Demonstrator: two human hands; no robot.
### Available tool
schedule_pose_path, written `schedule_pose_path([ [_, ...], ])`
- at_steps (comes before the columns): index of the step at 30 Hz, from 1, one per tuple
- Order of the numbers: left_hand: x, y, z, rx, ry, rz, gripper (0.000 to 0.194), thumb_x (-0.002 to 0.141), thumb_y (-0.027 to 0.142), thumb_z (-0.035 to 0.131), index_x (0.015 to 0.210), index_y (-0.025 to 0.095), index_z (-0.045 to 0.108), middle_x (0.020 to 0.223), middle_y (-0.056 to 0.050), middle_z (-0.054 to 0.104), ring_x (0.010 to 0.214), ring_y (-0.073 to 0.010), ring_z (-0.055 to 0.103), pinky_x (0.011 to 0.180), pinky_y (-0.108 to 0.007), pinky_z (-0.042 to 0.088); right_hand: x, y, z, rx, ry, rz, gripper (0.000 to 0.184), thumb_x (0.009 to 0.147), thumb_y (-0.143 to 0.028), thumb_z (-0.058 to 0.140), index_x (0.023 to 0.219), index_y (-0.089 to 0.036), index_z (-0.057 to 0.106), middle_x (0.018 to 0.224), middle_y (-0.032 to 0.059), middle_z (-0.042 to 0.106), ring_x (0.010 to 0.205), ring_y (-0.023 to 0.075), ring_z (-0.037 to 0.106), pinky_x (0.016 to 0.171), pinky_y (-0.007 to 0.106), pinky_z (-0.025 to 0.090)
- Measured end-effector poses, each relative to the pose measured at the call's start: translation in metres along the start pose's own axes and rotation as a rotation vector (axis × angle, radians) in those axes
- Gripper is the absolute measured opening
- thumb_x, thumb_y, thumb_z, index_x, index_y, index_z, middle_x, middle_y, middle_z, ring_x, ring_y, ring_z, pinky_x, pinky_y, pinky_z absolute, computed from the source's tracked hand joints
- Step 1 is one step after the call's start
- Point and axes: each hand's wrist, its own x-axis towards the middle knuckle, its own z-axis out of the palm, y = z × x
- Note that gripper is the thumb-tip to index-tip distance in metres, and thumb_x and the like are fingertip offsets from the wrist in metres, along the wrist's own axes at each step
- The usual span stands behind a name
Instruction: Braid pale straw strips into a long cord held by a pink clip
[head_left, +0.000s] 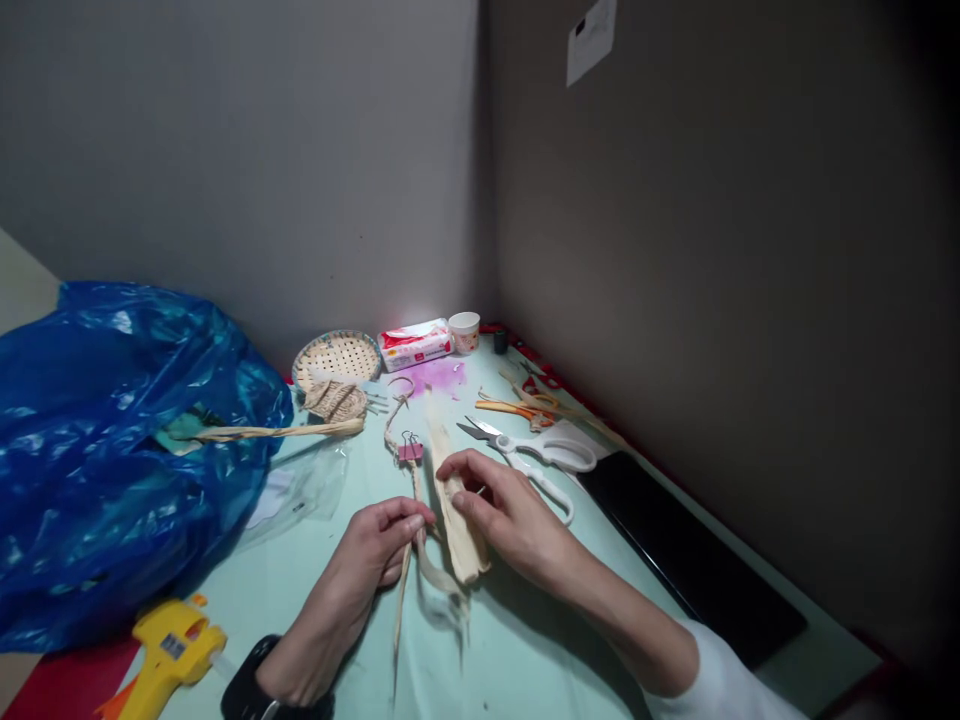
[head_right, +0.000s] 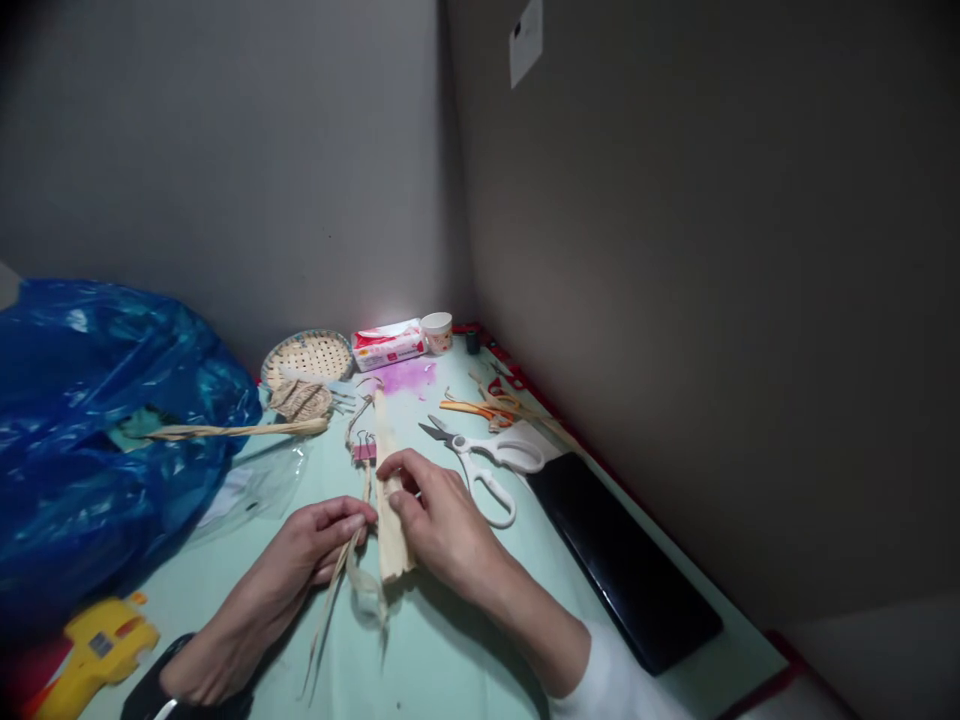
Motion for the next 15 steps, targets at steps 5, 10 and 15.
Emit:
schedule_pose_path([
  [5, 0.003, 0.002, 0.001, -0.035, -0.006, -0.030, 0.036, 0.064, 0.042, 0.077, 0.073, 0.013, 0.059, 0.050, 0.009, 0.039, 0.041, -0.0009, 0.016, 0.042, -0.019, 0.006, -0.001, 0.002, 0.009, 0.071, -0.048, 0.030, 0.040, 0.085, -0.010, 0.047, 0.123, -0.024, 0.048, 0.079, -0.0029, 0.058, 0.074, 0.0134, 0.054, 0.071, 0.026, 0.040],
  [10, 0.002, 0.004, 0.000, -0.025, -0.110, 0.016, 0.035, 0.075, 0.046, 0.068, 0.068, 0.015, 0.055, 0.046, 0.012, 0.025, 0.041, -0.0031, 0.012, 0.041, -0.021, 0.007, -0.001, 0.007, 0.018, 0.103, -0.020, 0.136, 0.048, 0.077, -0.012, 0.058, 0.122, -0.021, 0.044, 0.082, -0.0021, 0.060, 0.069, 0.0127, 0.057, 0.062, 0.023, 0.042],
  [15, -0.004, 0.005, 0.002, -0.025, -0.090, 0.081, 0.036, 0.084, 0.049, 0.055, 0.071, 0.015, 0.056, 0.047, 0.009, 0.028, 0.042, -0.0054, 0.017, 0.042, -0.022, 0.011, 0.001, 0.010, 0.020, 0.018, 0.045, 0.178, 0.031, 0.078, -0.018, 0.059, 0.107, -0.019, 0.050, 0.074, -0.0023, 0.062, 0.064, 0.0135, 0.056, 0.058, 0.024, 0.039],
])
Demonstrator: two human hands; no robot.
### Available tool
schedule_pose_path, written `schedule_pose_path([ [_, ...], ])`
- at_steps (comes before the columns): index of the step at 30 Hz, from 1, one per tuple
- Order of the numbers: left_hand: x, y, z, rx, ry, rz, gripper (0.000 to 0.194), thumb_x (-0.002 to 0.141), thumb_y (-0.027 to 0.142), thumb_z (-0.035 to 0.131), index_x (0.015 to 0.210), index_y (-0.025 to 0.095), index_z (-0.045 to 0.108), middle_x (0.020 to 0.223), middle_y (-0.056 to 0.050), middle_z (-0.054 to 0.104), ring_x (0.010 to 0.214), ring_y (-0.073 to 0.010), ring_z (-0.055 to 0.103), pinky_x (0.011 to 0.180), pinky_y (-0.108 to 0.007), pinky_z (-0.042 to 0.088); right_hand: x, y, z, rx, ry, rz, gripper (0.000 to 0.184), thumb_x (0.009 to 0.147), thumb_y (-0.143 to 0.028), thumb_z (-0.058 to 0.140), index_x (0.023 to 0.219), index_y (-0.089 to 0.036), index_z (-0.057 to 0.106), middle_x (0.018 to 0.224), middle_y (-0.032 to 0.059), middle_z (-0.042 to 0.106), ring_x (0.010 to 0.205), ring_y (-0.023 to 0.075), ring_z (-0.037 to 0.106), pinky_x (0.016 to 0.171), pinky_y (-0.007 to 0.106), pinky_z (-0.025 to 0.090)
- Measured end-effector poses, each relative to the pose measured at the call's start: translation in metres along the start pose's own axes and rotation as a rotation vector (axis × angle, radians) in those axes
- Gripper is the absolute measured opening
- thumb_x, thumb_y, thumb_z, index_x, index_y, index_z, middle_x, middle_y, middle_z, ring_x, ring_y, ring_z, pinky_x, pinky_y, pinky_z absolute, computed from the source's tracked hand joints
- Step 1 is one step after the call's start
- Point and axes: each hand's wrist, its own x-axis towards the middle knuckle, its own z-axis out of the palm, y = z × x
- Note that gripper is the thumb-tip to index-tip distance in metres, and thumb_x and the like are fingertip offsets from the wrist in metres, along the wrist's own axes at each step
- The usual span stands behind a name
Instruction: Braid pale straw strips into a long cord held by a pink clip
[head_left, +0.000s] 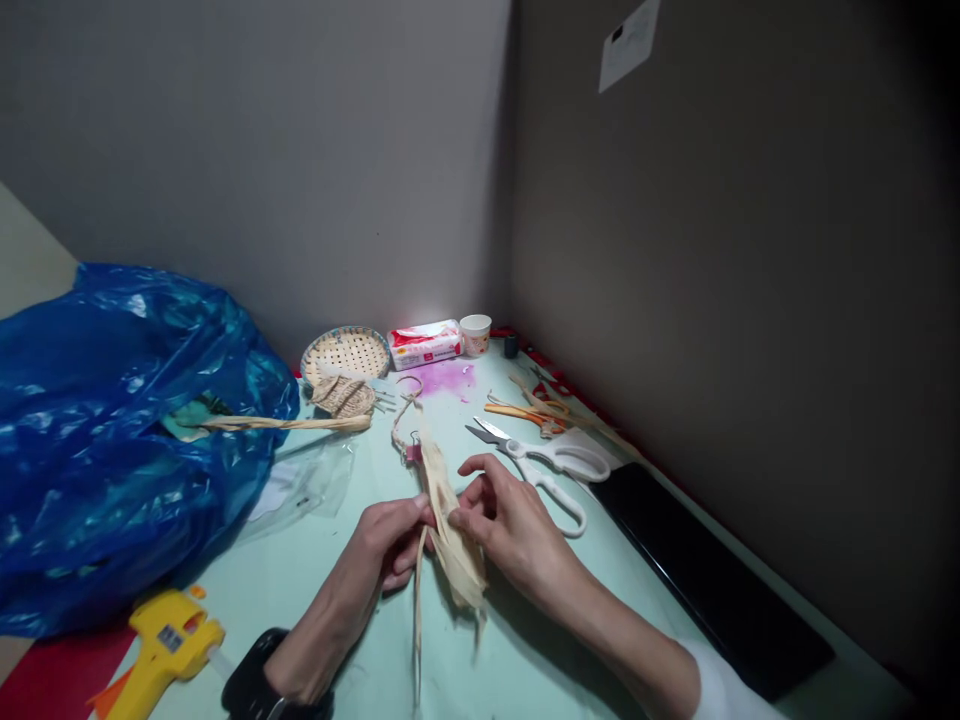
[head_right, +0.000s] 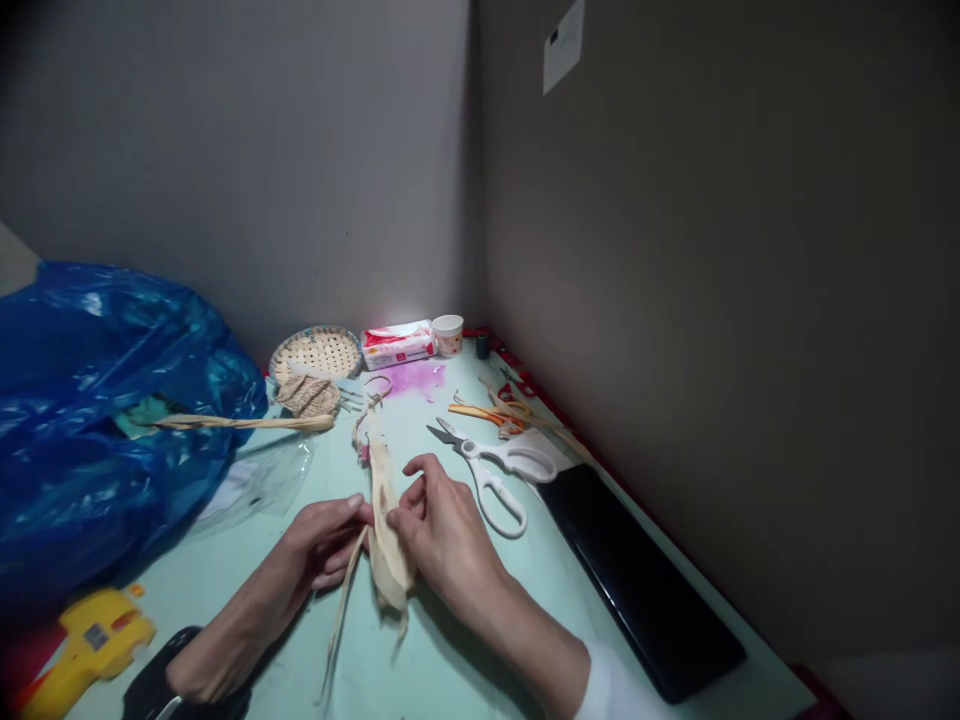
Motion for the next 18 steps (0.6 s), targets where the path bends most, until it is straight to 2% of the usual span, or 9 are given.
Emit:
schedule_pose_path([
  [4, -0.0005, -0.0012, 0.0042, 0.111, 0.061, -0.026, 0.034, 0.076, 0.047, 0.067, 0.070, 0.015, 0.056, 0.048, 0.011, 0.027, 0.042, -0.0039, 0.014, 0.041, -0.022, 0.007, 0.0015, -0.0011, 0.0007, 0.037, -0.042, 0.001, 0.027, 0.078, -0.019, 0.059, 0.104, -0.019, 0.053, 0.074, -0.0015, 0.066, 0.066, 0.0143, 0.059, 0.063, 0.025, 0.041],
  [9, 0.0010, 0.0009, 0.0070, 0.134, 0.093, -0.024, 0.037, 0.070, 0.047, 0.072, 0.076, 0.011, 0.064, 0.047, 0.010, 0.032, 0.042, -0.0032, 0.016, 0.042, -0.020, 0.008, 0.0004, -0.0027, -0.0006, -0.056, -0.056, 0.004, 0.019, 0.079, -0.015, 0.054, 0.097, -0.017, 0.057, 0.074, 0.0001, 0.070, 0.066, 0.0141, 0.059, 0.063, 0.025, 0.040],
  [13, 0.0017, 0.0040, 0.0084, 0.130, 0.120, -0.053, 0.041, 0.063, 0.049, 0.077, 0.071, 0.011, 0.064, 0.046, 0.009, 0.038, 0.041, -0.0027, 0.020, 0.041, -0.019, 0.010, -0.0007, -0.0031, 0.0001, -0.107, -0.037, -0.023, 0.017, 0.080, -0.017, 0.053, 0.097, -0.018, 0.055, 0.073, -0.0002, 0.068, 0.064, 0.0142, 0.058, 0.060, 0.025, 0.038],
  [16, 0.0015, 0.0046, 0.0097, 0.108, 0.142, -0.067, 0.037, 0.061, 0.045, 0.079, 0.065, 0.012, 0.062, 0.042, 0.009, 0.038, 0.039, -0.0027, 0.022, 0.040, -0.019, 0.014, -0.0021, -0.0041, 0.0013, -0.123, -0.027, -0.038, 0.017, 0.081, -0.016, 0.053, 0.097, -0.019, 0.052, 0.073, -0.0010, 0.067, 0.065, 0.0146, 0.058, 0.060, 0.025, 0.038],
  [18, 0.0009, 0.0035, 0.0102, 0.087, 0.145, -0.061, 0.032, 0.061, 0.040, 0.080, 0.066, 0.012, 0.064, 0.044, 0.007, 0.047, 0.039, -0.0035, 0.030, 0.041, -0.018, 0.021, -0.0036, -0.0049, 0.0021, -0.128, -0.034, -0.054, 0.018, 0.081, -0.015, 0.053, 0.098, -0.020, 0.050, 0.075, -0.0009, 0.066, 0.068, 0.0153, 0.058, 0.063, 0.025, 0.038],
])
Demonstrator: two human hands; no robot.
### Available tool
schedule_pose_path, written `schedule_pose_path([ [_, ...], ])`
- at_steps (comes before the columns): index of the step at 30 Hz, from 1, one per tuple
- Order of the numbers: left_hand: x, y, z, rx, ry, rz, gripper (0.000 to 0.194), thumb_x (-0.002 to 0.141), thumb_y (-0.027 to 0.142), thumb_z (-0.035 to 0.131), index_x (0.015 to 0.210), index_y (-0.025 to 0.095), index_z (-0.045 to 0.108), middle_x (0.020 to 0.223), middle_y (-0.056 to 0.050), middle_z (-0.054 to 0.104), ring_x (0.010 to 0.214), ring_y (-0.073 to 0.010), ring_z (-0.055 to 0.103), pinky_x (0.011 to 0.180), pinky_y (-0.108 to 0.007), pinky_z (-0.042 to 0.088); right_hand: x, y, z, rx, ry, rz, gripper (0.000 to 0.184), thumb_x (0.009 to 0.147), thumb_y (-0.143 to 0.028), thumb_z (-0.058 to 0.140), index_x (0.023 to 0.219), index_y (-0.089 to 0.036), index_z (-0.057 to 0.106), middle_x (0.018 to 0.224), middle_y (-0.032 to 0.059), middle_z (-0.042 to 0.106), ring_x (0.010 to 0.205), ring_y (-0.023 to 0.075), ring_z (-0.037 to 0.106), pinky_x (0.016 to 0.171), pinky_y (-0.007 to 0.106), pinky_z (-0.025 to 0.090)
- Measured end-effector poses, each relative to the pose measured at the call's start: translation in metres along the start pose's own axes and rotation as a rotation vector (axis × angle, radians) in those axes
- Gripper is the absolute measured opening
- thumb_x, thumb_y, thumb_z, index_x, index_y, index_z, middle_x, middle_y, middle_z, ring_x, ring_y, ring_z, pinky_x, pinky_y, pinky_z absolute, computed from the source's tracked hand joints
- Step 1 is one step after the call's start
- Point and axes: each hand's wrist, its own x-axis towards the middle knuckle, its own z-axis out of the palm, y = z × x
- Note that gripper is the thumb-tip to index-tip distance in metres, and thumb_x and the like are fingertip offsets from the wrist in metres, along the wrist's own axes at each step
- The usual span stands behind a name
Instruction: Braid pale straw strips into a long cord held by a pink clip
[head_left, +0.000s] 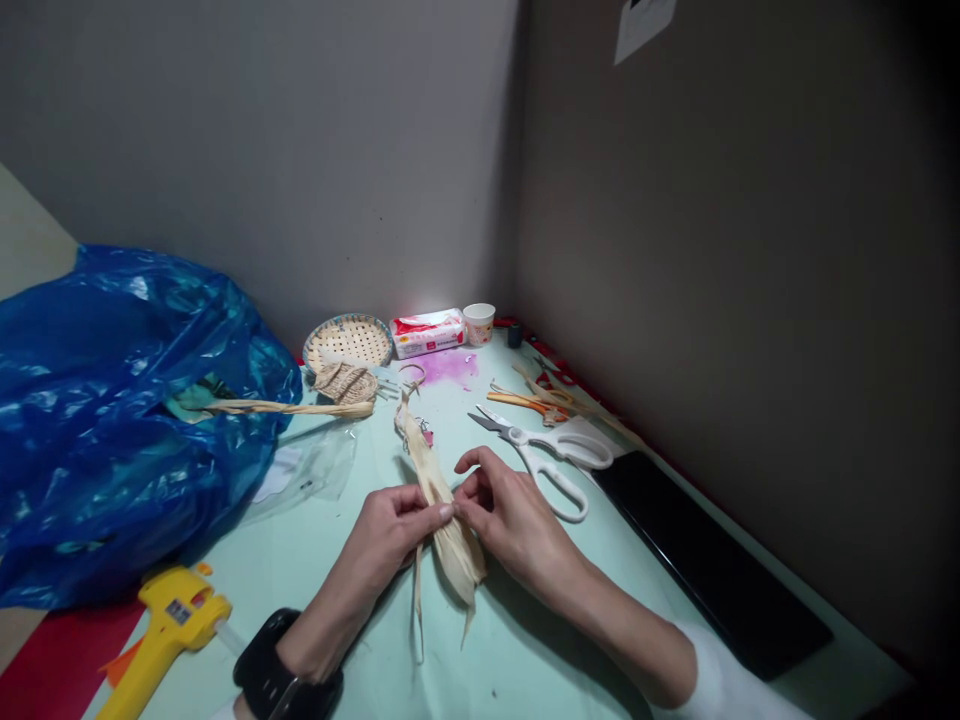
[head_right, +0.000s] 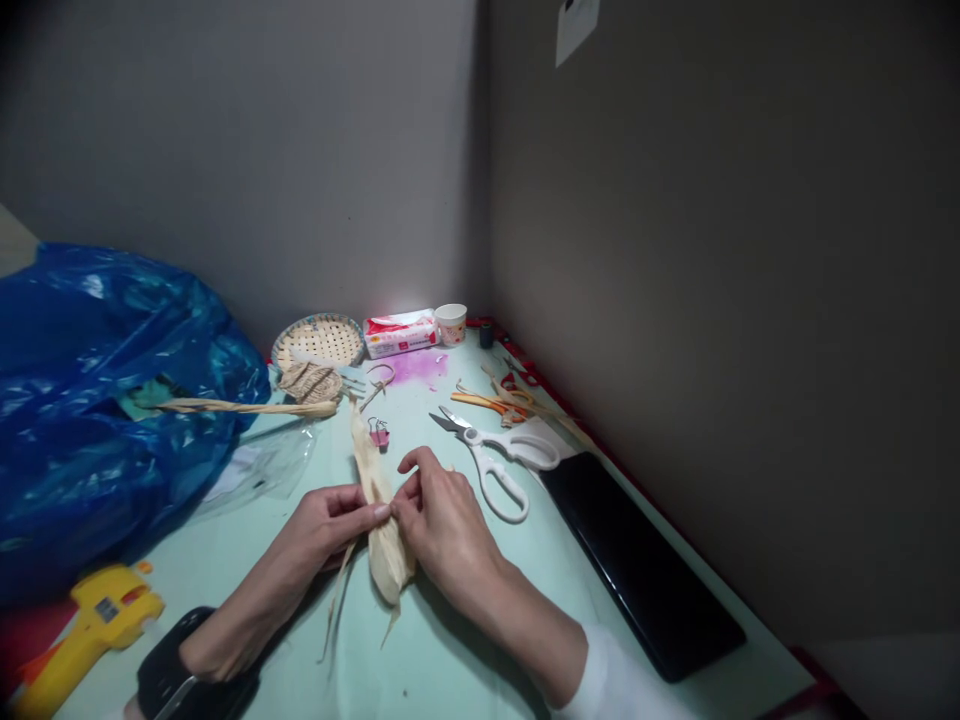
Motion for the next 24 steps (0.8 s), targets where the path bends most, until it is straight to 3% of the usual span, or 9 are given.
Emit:
schedule_pose_path([
  [4, 0.0005, -0.0048, -0.0004, -0.050, -0.024, 0.024, 0.028, 0.060, 0.031, 0.082, 0.076, 0.011, 0.071, 0.065, -0.002, 0.068, 0.056, -0.0113, 0.055, 0.054, -0.020, 0.040, -0.0024, 0.0002, 0.0015, -0.021, -0.014, -0.013, 0.021, 0.082, -0.012, 0.052, 0.101, -0.020, 0.048, 0.080, 0.0009, 0.065, 0.074, 0.0169, 0.059, 0.068, 0.027, 0.040],
  [8, 0.0027, -0.0084, -0.0018, -0.067, -0.034, 0.055, 0.029, 0.060, 0.027, 0.080, 0.082, 0.010, 0.073, 0.070, -0.005, 0.072, 0.068, -0.0178, 0.062, 0.066, -0.025, 0.046, -0.0019, 0.0027, 0.0031, -0.024, -0.016, -0.041, 0.022, 0.082, -0.011, 0.051, 0.103, -0.019, 0.048, 0.080, 0.0011, 0.064, 0.075, 0.0171, 0.058, 0.070, 0.028, 0.040],
  [17, -0.0024, -0.0006, 0.0016, -0.048, -0.007, 0.026, 0.026, 0.061, 0.026, 0.077, 0.081, 0.009, 0.073, 0.067, -0.004, 0.069, 0.061, -0.0153, 0.058, 0.057, -0.023, 0.042, -0.0003, 0.0007, 0.0066, 0.012, -0.023, -0.003, 0.018, 0.078, -0.012, 0.053, 0.094, -0.019, 0.050, 0.073, -0.0011, 0.064, 0.065, 0.0143, 0.057, 0.062, 0.025, 0.039],
  [24, -0.0012, -0.0017, 0.0009, -0.001, 0.017, 0.031, 0.022, 0.060, 0.031, 0.078, 0.064, 0.012, 0.067, 0.056, 0.000, 0.061, 0.052, -0.0105, 0.049, 0.051, -0.021, 0.035, -0.0008, 0.0036, 0.0067, -0.006, -0.007, -0.005, 0.015, 0.079, -0.013, 0.052, 0.091, -0.020, 0.048, 0.073, -0.0007, 0.064, 0.066, 0.0149, 0.056, 0.061, 0.025, 0.037],
])
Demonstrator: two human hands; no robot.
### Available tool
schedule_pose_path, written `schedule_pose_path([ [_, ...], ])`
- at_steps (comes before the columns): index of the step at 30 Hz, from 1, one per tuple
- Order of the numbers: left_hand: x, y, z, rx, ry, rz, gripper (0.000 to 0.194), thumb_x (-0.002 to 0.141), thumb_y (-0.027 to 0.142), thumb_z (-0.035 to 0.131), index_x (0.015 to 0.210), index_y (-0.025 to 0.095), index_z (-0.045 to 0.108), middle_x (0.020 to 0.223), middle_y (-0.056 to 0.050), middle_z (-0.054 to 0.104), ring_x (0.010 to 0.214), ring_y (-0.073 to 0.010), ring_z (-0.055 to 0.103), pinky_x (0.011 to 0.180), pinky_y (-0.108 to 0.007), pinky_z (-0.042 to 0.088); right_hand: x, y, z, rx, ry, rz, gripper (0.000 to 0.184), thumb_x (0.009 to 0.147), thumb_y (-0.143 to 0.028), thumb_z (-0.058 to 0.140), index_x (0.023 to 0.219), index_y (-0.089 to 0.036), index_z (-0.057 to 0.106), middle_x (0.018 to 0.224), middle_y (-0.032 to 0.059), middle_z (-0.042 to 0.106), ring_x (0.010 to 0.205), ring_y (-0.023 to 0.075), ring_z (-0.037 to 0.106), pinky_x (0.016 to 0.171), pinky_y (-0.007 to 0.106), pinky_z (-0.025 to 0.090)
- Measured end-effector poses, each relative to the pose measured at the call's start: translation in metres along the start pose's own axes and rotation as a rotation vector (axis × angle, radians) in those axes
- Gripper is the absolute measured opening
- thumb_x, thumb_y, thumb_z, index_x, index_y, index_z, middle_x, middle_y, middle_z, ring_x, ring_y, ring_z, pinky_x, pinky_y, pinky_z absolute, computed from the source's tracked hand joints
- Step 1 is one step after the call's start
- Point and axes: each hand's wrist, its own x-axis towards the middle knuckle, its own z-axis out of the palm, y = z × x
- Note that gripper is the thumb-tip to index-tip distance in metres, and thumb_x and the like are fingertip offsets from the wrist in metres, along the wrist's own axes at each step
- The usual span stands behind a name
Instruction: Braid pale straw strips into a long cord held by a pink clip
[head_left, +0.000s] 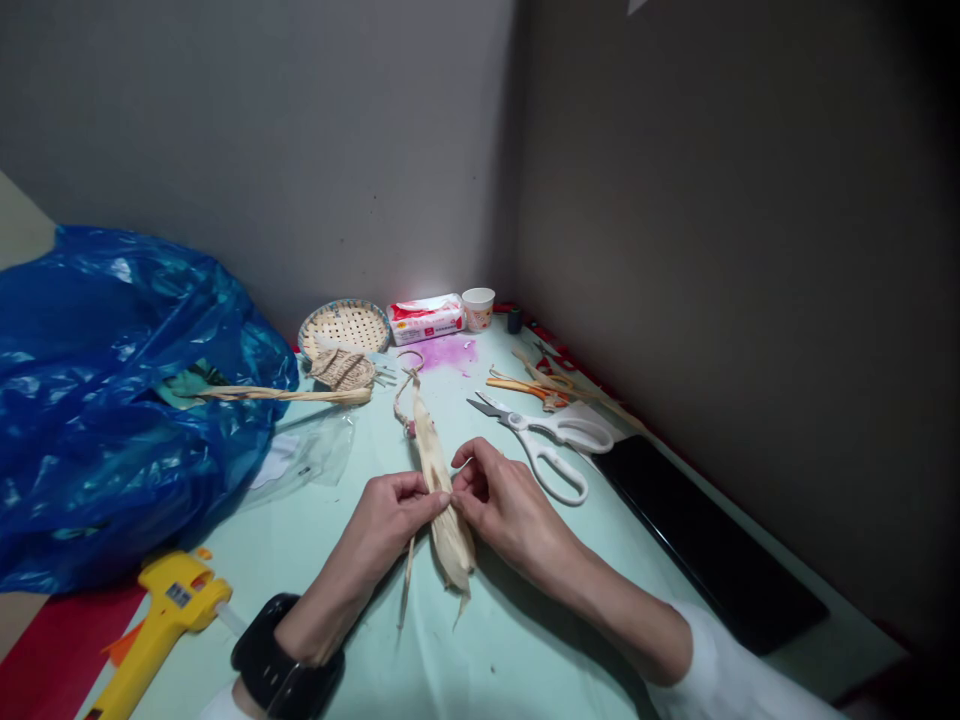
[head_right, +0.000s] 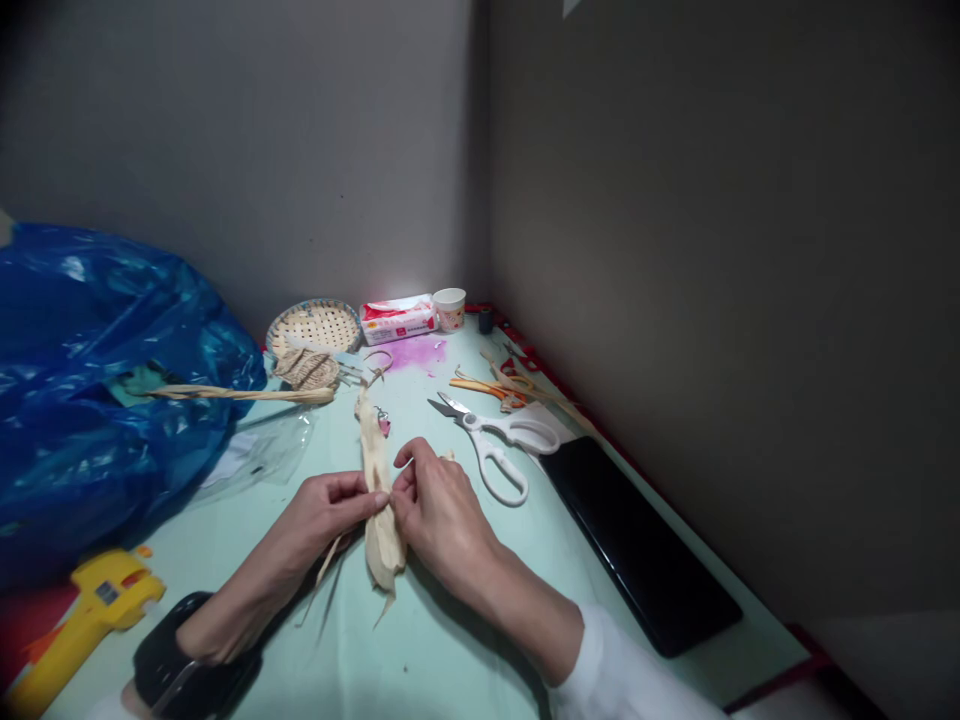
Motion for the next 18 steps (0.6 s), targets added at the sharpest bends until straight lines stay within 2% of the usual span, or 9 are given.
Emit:
schedule_pose_path([
  [6, 0.004, -0.006, 0.000, -0.013, -0.007, 0.027, 0.018, 0.062, 0.026, 0.075, 0.072, 0.011, 0.070, 0.066, -0.002, 0.067, 0.060, -0.0130, 0.055, 0.058, -0.022, 0.041, -0.001, 0.001, 0.002, -0.062, 0.021, -0.017, 0.017, 0.076, -0.011, 0.051, 0.089, -0.021, 0.047, 0.071, -0.0015, 0.061, 0.065, 0.0149, 0.056, 0.061, 0.025, 0.036],
  [11, 0.003, -0.005, 0.001, -0.018, -0.020, 0.016, 0.017, 0.065, 0.022, 0.071, 0.079, 0.011, 0.073, 0.068, -0.003, 0.068, 0.061, -0.0134, 0.056, 0.059, -0.022, 0.042, -0.001, 0.000, 0.005, -0.031, 0.015, -0.007, 0.018, 0.073, -0.011, 0.050, 0.087, -0.021, 0.046, 0.069, -0.0022, 0.060, 0.060, 0.0133, 0.053, 0.057, 0.024, 0.035],
  [15, 0.003, -0.005, 0.000, -0.010, 0.011, 0.004, 0.016, 0.062, 0.021, 0.072, 0.075, 0.011, 0.073, 0.061, -0.001, 0.064, 0.055, -0.0112, 0.051, 0.052, -0.020, 0.038, 0.000, 0.001, 0.003, 0.054, 0.020, 0.011, 0.019, 0.071, -0.012, 0.052, 0.086, -0.021, 0.044, 0.068, -0.0033, 0.058, 0.058, 0.0118, 0.051, 0.056, 0.023, 0.036],
  [18, 0.003, -0.002, 0.002, -0.004, 0.039, 0.005, 0.014, 0.058, 0.020, 0.075, 0.069, 0.011, 0.071, 0.056, 0.002, 0.059, 0.049, -0.0081, 0.045, 0.049, -0.019, 0.033, 0.003, 0.001, -0.005, 0.207, 0.015, 0.051, 0.021, 0.068, -0.013, 0.055, 0.085, -0.021, 0.046, 0.071, -0.0037, 0.056, 0.058, 0.0101, 0.048, 0.056, 0.022, 0.038],
])
